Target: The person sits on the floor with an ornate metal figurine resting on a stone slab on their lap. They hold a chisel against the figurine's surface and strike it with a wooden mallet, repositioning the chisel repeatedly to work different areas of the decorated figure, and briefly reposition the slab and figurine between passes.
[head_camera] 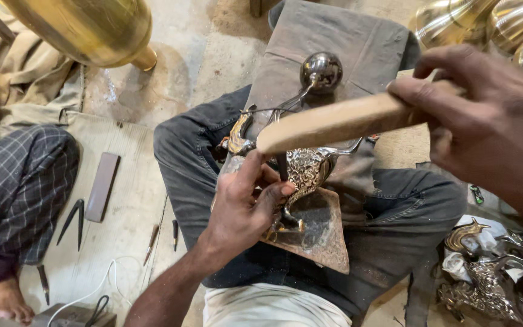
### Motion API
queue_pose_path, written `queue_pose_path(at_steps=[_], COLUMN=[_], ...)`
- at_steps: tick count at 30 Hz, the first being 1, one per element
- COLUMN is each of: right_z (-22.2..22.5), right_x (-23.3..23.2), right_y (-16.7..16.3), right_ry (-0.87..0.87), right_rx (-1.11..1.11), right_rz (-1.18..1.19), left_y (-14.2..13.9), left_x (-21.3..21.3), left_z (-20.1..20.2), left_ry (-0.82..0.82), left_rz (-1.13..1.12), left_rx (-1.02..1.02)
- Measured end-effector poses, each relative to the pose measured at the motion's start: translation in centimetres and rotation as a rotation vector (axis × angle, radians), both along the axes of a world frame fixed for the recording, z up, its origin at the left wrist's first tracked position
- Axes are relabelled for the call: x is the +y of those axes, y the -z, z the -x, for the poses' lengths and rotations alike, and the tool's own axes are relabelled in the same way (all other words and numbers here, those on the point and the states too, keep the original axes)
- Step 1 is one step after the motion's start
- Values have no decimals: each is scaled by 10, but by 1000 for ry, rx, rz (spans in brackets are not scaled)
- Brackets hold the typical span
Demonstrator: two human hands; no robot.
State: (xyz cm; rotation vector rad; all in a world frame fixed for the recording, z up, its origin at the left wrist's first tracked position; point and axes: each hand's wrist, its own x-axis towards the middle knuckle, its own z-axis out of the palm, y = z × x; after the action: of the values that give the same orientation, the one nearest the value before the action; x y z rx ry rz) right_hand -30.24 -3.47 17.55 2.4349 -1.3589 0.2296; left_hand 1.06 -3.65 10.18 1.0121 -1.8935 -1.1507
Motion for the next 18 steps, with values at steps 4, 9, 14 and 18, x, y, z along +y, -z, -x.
queue_pose_path(at_steps=[4, 9, 14, 18], right_z=[-3, -9, -11, -11], right_x=[-1, -2, -4, -4], right_y=[-7, -19, -21, -16], right_ry=[157, 107, 66, 31], right_rx=[-500, -153, -260, -174], right_rz=[-216, -139, -276, -167], left_y=[0, 2, 4, 7], left_x=[0, 0, 0, -4], left_z=[-1, -3, -3, -6], left_ry=[-6, -10, -9, 25], left_rz=[-48, -34, -13, -111], left_rx=[19, 38, -1, 58])
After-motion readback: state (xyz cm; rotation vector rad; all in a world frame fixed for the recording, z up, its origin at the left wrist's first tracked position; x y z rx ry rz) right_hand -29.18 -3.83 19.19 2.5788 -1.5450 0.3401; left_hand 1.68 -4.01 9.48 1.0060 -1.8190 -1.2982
